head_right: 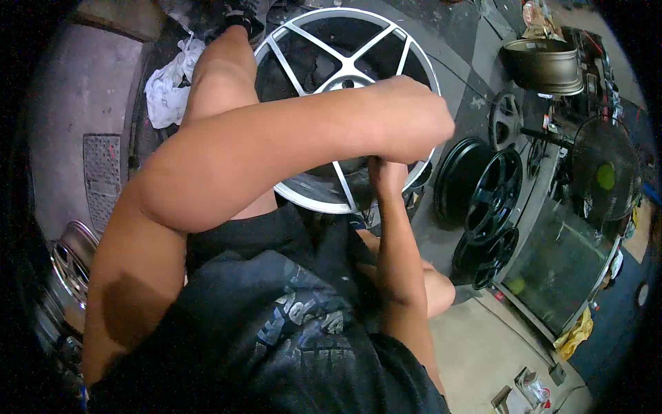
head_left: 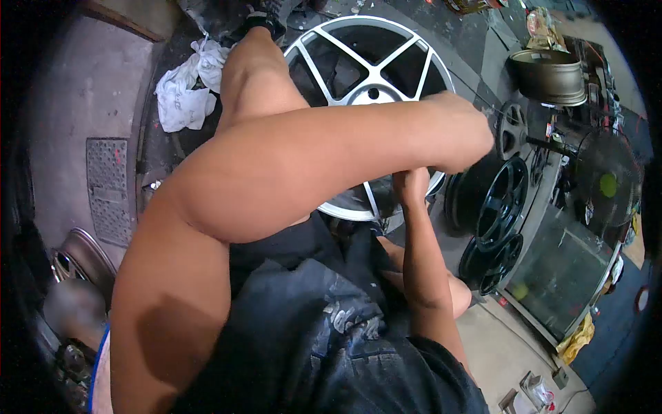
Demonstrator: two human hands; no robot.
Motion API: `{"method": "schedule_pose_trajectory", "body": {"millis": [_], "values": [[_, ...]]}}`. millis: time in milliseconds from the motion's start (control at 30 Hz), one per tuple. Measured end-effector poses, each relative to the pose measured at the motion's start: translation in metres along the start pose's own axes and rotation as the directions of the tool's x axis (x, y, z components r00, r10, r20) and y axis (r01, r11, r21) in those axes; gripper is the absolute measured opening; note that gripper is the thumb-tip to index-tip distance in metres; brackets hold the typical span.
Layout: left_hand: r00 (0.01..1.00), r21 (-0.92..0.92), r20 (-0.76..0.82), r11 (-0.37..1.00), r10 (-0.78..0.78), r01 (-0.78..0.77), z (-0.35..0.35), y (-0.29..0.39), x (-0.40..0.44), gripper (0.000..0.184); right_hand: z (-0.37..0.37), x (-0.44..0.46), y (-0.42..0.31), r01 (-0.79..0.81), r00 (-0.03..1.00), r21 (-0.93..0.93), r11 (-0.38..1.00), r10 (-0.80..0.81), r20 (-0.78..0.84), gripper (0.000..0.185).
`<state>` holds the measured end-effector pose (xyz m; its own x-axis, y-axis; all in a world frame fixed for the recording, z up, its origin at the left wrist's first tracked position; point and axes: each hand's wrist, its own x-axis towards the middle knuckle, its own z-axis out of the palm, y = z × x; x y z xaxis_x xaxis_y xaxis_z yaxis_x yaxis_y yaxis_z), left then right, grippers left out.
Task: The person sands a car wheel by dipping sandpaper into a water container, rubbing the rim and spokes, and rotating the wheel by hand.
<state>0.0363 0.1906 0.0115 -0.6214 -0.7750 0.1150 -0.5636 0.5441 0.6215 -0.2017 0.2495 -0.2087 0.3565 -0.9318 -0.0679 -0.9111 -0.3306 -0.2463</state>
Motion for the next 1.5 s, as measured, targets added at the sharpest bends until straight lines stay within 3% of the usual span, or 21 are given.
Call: {"method": "schedule_pose_trajectory", "body": {"millis": [100,167,233,300,467,533,600,633,700,733,800,867,933,967,1067,1133,1267,1367,1433,1467,1500], "values": [[0.998,0.115,0.051,0.993,-0.043,0.036,-0.014,-0.008,-0.01,0.02,-0.019,-0.032,-0.007,-0.092,0.994,0.164,0.982,0.101,-0.049,0.015],[0.995,0.005,-0.095,1.0,-0.007,0.008,-0.027,-0.008,-0.018,0.022,-0.041,-0.036,-0.016,-0.198,0.953,0.003,0.98,0.191,0.237,0.018],[0.999,-0.004,-0.024,0.999,-0.045,0.045,-0.021,-0.004,-0.007,0.023,-0.013,-0.01,0.006,0.007,0.991,0.097,0.995,-0.02,0.131,0.017],[0.999,0.034,0.01,0.998,-0.049,0.048,-0.012,-0.002,-0.003,0.022,0.003,0.01,0.014,0.01,0.987,-0.066,0.998,0.0,0.159,0.017],[0.994,0.067,0.102,0.997,-0.044,0.037,-0.023,-0.004,-0.018,0.027,-0.027,-0.041,-0.018,-0.022,0.998,0.111,0.994,0.015,0.056,0.017],[0.994,0.028,0.108,1.0,-0.01,0.007,-0.03,0.0,-0.02,0.028,-0.027,-0.056,-0.008,-0.208,0.95,-0.008,0.978,0.203,0.237,0.021],[0.998,0.045,0.055,0.999,0.018,-0.021,-0.019,0.007,-0.013,0.03,-0.011,-0.037,0.003,-0.021,0.998,0.107,0.994,0.014,0.066,0.021],[0.998,0.058,0.055,0.998,0.031,-0.034,-0.009,0.009,-0.008,0.029,-0.006,-0.023,0.007,-0.19,0.981,0.411,0.891,0.155,0.118,0.02],[0.997,0.063,0.048,0.996,0.062,-0.065,0.004,0.009,-0.007,0.017,0.003,0.005,0.014,-0.361,0.879,0.884,0.299,0.427,0.214,0.019],[0.998,0.074,0.046,0.996,0.051,-0.054,0.007,0.005,-0.008,0.017,0.028,-0.001,0.033,-0.248,0.954,0.704,0.665,0.294,0.057,0.017],[1.0,0.054,-0.002,0.999,-0.004,0.004,0.008,-0.001,-0.01,0.016,0.012,-0.025,0.015,-0.133,0.989,0.357,0.924,0.145,-0.007,0.015],[0.999,0.08,0.036,0.997,-0.028,0.025,-0.017,-0.002,-0.019,0.022,-0.023,-0.043,-0.014,-0.172,0.984,0.314,0.934,0.175,0.02,0.014],[0.995,0.092,0.077,0.994,-0.057,0.05,-0.027,-0.001,-0.02,0.028,-0.028,-0.054,-0.003,-0.134,0.98,-0.032,0.991,0.137,0.142,0.012],[0.993,0.095,0.108,0.995,-0.046,0.036,-0.025,0.003,-0.014,0.029,-0.034,-0.041,-0.021,-0.155,0.986,0.189,0.97,0.142,0.084,0.015],[0.995,0.086,0.101,0.996,0.008,-0.017,-0.003,0.01,-0.005,0.026,0.01,-0.006,0.023,0.181,0.983,0.053,0.982,-0.179,-0.029,0.021],[0.997,0.059,0.083,0.998,0.002,-0.007,0.011,0.011,-0.007,0.022,0.024,0.004,0.023,-0.057,0.991,0.446,0.893,0.106,-0.086,0.026],[0.996,0.12,0.09,0.993,0.013,-0.024,-0.005,0.004,-0.022,0.019,-0.024,-0.034,-0.012,-0.336,0.942,0.303,0.892,0.314,0.12,0.028],[0.992,0.046,0.123,0.999,0.011,-0.016,-0.029,0.004,-0.028,0.019,-0.018,-0.053,0.015,-0.117,0.973,0.042,0.992,0.106,0.204,0.033],[0.995,0.065,0.096,0.998,0.016,-0.022,-0.017,0.004,-0.018,0.022,0.033,-0.032,0.067,-0.671,0.742,0.556,0.491,0.451,0.496,0.033],[0.998,0.093,0.057,0.995,0.014,-0.02,-0.011,0.007,-0.01,0.025,0.029,-0.018,0.049,-0.319,0.938,0.399,0.859,0.227,0.262,0.039],[0.996,0.06,0.087,0.998,0.011,-0.016,-0.01,0.007,-0.008,0.025,0.023,-0.003,0.027,0.03,0.999,0.022,0.999,-0.03,-0.011,0.046]]}}
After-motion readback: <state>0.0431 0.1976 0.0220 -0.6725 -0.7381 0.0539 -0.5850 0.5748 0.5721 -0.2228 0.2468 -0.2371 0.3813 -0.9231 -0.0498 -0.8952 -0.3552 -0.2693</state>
